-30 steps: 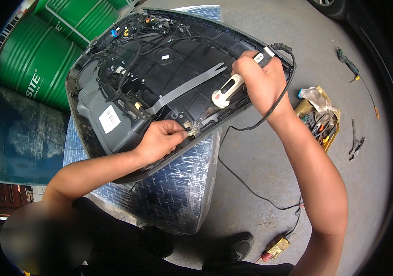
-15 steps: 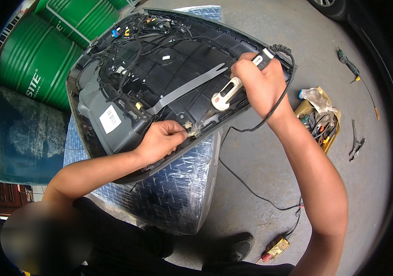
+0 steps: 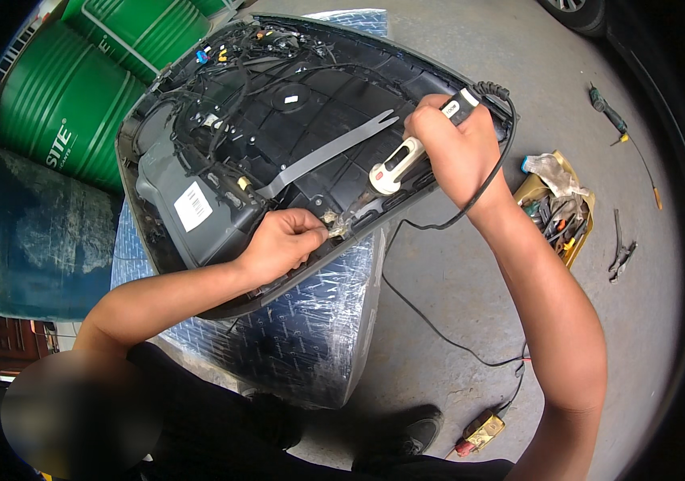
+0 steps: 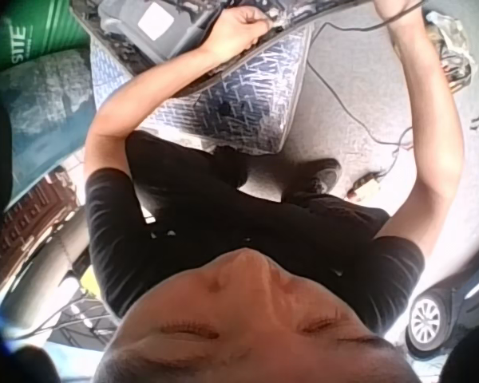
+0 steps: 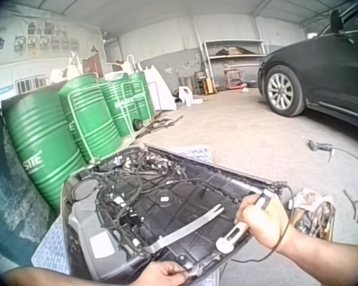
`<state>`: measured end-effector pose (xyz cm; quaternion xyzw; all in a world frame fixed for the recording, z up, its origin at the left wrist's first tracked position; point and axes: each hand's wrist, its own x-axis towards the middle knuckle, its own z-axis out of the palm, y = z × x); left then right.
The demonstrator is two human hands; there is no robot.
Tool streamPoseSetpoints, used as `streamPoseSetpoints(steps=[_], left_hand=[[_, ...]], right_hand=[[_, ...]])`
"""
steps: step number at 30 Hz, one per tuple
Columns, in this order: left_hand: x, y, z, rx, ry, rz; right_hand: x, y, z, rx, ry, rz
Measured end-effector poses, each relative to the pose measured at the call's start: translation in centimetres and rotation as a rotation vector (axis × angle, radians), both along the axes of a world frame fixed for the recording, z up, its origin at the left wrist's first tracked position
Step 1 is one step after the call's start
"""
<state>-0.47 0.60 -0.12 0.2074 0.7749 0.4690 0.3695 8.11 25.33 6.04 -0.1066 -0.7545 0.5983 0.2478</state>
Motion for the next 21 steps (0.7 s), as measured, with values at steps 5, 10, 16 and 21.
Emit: streamPoseSetpoints(steps=[5, 10, 16, 21], left_hand=[[0.06, 0.05, 0.11, 0.001, -0.001, 0.006], [0.04, 0.00, 0.06, 0.002, -0.009, 0.007], [-0.08, -0.06, 0.21, 0.003, -0.010, 0.000], [-0.09, 0.00, 0.15, 0.008, -0.025, 0.002]], right_hand=[[0.03, -0.02, 0.02, 0.010, 0.002, 0.012], [0.10, -0.08, 0.21, 0.024, -0.007, 0.014], [0.05, 0.14, 0.22, -0.035, 0.067, -0.029], [0.06, -0.05, 0.08, 0.003, 0.022, -0.003]])
